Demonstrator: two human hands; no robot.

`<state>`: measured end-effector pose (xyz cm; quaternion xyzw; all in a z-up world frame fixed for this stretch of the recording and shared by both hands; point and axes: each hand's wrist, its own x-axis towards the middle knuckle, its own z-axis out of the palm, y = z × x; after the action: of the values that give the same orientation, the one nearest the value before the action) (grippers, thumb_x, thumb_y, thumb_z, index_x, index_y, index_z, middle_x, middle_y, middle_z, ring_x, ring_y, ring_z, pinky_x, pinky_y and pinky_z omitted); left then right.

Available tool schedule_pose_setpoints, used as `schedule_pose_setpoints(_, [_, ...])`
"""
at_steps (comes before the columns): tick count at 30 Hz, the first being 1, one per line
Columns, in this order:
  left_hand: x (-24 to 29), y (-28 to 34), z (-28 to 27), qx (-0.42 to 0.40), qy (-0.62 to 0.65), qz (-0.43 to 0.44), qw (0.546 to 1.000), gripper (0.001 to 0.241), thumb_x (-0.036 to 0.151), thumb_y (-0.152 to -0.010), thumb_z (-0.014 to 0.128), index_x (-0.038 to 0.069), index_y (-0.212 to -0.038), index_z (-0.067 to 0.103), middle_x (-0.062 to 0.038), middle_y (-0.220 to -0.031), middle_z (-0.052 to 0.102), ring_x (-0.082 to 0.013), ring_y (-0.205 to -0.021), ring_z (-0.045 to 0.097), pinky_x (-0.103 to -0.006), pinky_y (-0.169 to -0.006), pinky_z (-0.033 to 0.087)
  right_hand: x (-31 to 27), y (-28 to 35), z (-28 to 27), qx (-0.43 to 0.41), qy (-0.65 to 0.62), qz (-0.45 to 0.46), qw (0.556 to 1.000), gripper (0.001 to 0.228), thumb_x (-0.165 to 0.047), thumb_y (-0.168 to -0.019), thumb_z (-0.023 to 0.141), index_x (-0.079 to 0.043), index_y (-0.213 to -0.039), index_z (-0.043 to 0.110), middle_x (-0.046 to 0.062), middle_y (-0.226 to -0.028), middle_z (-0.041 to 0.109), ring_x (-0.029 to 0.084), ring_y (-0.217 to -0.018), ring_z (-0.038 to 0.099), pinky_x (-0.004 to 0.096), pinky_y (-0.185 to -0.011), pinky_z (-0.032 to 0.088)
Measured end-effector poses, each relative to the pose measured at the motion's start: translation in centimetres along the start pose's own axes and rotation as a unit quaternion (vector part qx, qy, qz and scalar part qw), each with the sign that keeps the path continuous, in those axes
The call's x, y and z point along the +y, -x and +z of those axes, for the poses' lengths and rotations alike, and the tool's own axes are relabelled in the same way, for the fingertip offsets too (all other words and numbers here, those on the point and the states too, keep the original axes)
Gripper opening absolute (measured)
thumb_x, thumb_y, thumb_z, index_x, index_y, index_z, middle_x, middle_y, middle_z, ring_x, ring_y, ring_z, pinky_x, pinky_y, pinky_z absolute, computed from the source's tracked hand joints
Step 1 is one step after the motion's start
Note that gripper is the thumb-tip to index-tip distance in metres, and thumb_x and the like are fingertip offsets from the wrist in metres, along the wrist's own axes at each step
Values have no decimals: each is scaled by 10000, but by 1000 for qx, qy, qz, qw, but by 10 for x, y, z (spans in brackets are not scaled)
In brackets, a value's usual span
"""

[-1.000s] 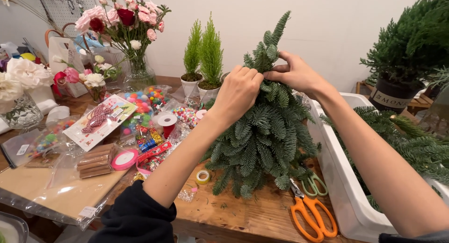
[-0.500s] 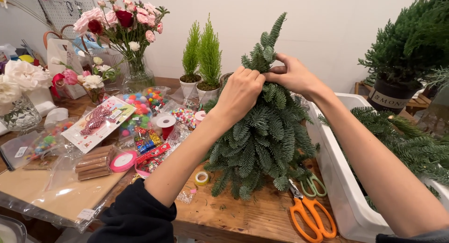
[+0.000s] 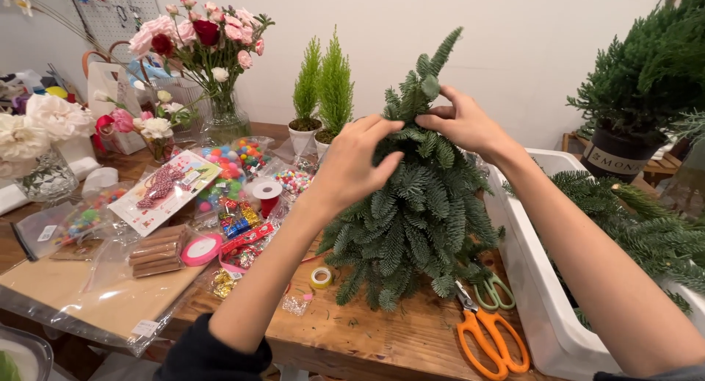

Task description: The person uses orange-handled shears to trim small artificial pine branches from a white container. They then insert the trimmed branches into a small artificial Christmas tree on the table, adjusting the foliage to shape the tree.

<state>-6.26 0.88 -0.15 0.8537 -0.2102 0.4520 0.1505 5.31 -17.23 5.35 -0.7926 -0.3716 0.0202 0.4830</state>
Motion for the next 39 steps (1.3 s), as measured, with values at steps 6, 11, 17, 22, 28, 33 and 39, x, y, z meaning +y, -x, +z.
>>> schedule_pose_setpoints(6, [1, 14, -13, 87, 34, -32, 995, 360, -32, -889, 495, 88, -1177, 674, -101, -1082, 636, -287, -1066, 613, -394, -938, 472, -34, 27, 9, 41, 74, 45, 995, 1038, -572, -842, 705, -67, -1586, 187, 227, -1436, 524, 389, -1372, 460, 579, -1124, 367])
schedule_pose_setpoints(11, [1, 8, -9, 64, 42, -39, 996, 351, -44, -878, 483, 110, -1084, 721, -103, -1083, 628, -290, -1081, 590, -413, -966, 457, -18, 31, 12, 31, 76, 7, 997, 1128, -389, -793, 819, -42, -1582, 91, 288, -1438, 483, 404, -1386, 445, 579, -1136, 350])
schedule_pose_setpoints(17, [-8, 2, -2, 71, 207, -100, 970, 447, -52, -895, 463, 95, -1273, 651, -173, -1228, 636, -378, -1202, 596, -504, -1001, 493, -8, 29, 10, 27, 78, -8, 997, 1145, -388, -811, 810, -47, -1590, 44, 262, -1478, 470, 368, -1407, 433, 553, -1145, 343])
schedule_pose_setpoints(22, [-12, 5, 7, 48, 221, -112, 968, 459, -35, -885, 498, 149, -1270, 669, -114, -1252, 669, -324, -1225, 615, -436, -956, 543, -5, 33, 12, 36, 73, -19, 996, 1123, -373, -812, 803, -42, -1587, 60, 257, -1474, 477, 373, -1405, 434, 554, -1154, 335])
schedule_pose_setpoints(28, [-5, 5, -2, 52, 232, -127, 963, 435, -21, -913, 493, 125, -1289, 654, -133, -1293, 654, -344, -1209, 618, -452, -949, 550, -17, 43, -1, 61, 46, -7, 997, 998, -579, -914, 668, -80, -1591, 130, 226, -1480, 481, 344, -1394, 449, 539, -1146, 355])
schedule_pose_setpoints(33, [-1, 3, -2, 70, 207, -114, 969, 425, -38, -901, 508, 121, -1260, 669, -143, -1260, 666, -354, -1196, 623, -464, -947, 544, -22, 94, -42, 111, 58, -110, 986, 679, -419, -1036, 564, -6, -1521, 331, 277, -1321, 577, 408, -1304, 518, 531, -1096, 369])
schedule_pose_setpoints(39, [17, -6, -14, 93, 181, -119, 972, 386, -74, -881, 455, 73, -1141, 699, -94, -1172, 722, -190, -1064, 668, -298, -888, 552, 23, 229, -8, -1, 140, -51, 989, 224, -260, -880, 621, -144, -1007, 764, 50, -1184, 792, 86, -509, 696, 197, -454, 611])
